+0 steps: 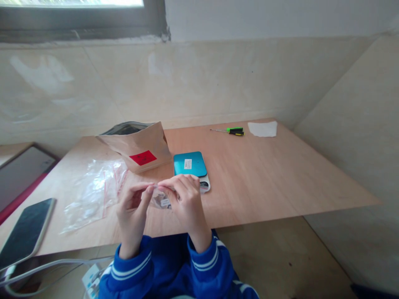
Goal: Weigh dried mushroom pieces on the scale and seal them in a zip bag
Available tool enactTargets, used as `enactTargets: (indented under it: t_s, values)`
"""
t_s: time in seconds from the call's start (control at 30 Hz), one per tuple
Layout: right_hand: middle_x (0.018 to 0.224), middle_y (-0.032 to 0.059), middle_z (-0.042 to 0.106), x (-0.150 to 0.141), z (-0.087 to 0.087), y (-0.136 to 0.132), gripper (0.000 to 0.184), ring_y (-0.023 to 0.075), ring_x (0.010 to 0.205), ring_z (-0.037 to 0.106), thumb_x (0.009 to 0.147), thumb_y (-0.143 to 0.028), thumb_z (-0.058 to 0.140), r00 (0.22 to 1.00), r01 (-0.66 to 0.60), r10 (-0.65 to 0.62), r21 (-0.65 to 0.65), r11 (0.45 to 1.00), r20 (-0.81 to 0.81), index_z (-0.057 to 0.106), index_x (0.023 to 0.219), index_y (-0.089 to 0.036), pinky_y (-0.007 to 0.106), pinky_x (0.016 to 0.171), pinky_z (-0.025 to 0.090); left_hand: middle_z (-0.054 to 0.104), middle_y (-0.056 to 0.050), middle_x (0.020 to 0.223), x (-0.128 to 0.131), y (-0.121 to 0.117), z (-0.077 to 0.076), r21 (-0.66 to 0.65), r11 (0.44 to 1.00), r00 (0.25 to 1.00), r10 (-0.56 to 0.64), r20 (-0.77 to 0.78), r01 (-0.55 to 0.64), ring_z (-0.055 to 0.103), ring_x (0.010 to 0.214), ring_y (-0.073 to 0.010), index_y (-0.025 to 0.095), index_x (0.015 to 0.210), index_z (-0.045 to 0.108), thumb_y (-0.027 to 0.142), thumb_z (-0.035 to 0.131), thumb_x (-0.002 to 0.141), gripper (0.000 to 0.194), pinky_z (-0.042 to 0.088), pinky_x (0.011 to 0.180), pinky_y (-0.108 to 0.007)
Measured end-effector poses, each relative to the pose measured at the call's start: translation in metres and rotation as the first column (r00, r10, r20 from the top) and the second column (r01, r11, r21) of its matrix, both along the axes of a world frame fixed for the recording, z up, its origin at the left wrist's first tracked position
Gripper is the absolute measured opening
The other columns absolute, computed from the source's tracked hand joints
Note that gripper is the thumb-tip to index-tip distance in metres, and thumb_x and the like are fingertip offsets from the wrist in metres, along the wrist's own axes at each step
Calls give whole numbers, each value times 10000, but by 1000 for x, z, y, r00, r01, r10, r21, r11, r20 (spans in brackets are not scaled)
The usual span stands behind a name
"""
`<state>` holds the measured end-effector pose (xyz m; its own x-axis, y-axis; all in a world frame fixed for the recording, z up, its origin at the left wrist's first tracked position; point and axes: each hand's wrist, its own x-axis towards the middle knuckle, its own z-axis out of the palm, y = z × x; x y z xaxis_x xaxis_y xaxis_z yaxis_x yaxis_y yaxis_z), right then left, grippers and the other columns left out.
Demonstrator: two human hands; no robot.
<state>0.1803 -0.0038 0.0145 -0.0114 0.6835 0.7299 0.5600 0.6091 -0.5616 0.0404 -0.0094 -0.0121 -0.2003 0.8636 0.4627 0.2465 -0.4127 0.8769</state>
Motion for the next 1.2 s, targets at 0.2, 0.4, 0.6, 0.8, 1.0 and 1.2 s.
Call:
enactTargets:
  t_s: [0.2,0.4,0.6,0.8,1.0,1.2]
  values:
    - [803,-33,720,-5,-2,-1,96,157,772,639,954,-244,604,1000,5,-5,18,1000,-9,605,858,-249,335,803,402,696,-4,865,1,0,-2,35,999,1000,-11,-13,12,661,838,-138,221,897,692,223,676,873,29,515,711,-243]
    - [747,-20,659,-11,-9,2,168,161,725,598,985,-212,528,997,68,-68,12,998,-24,541,820,-242,336,777,401,702,-17,848,5,-2,0,72,997,997,-5,-82,11,664,812,-156,212,902,699,243,665,879,51,509,657,-255]
    - [764,-12,653,-13,-11,3,156,164,735,602,995,-218,498,998,29,-28,16,999,-54,538,847,-245,327,762,420,713,-16,868,2,-3,3,81,997,993,20,-119,-11,667,813,-149,221,926,706,226,657,883,65,515,675,-257]
    - [840,-17,715,-8,-8,3,71,160,798,648,960,-247,586,997,-64,61,-44,997,-54,599,890,-241,324,800,422,751,-20,918,-6,1,2,92,994,990,65,-126,-53,700,849,-166,231,932,736,213,687,860,89,542,679,-267]
    - [829,-21,718,-11,-7,3,97,160,786,646,954,-204,586,995,-49,44,-56,997,-85,593,863,-240,324,789,417,757,-7,936,-4,1,2,142,990,992,43,-116,-26,705,864,-158,255,965,745,159,691,850,159,573,758,-284]
    - [767,-29,693,-15,-11,2,178,160,731,609,952,-140,539,994,65,-65,1,998,-89,582,817,-247,339,786,395,747,-18,933,-1,-1,1,146,989,994,8,-106,8,701,865,-174,248,964,743,176,688,853,143,576,758,-305]
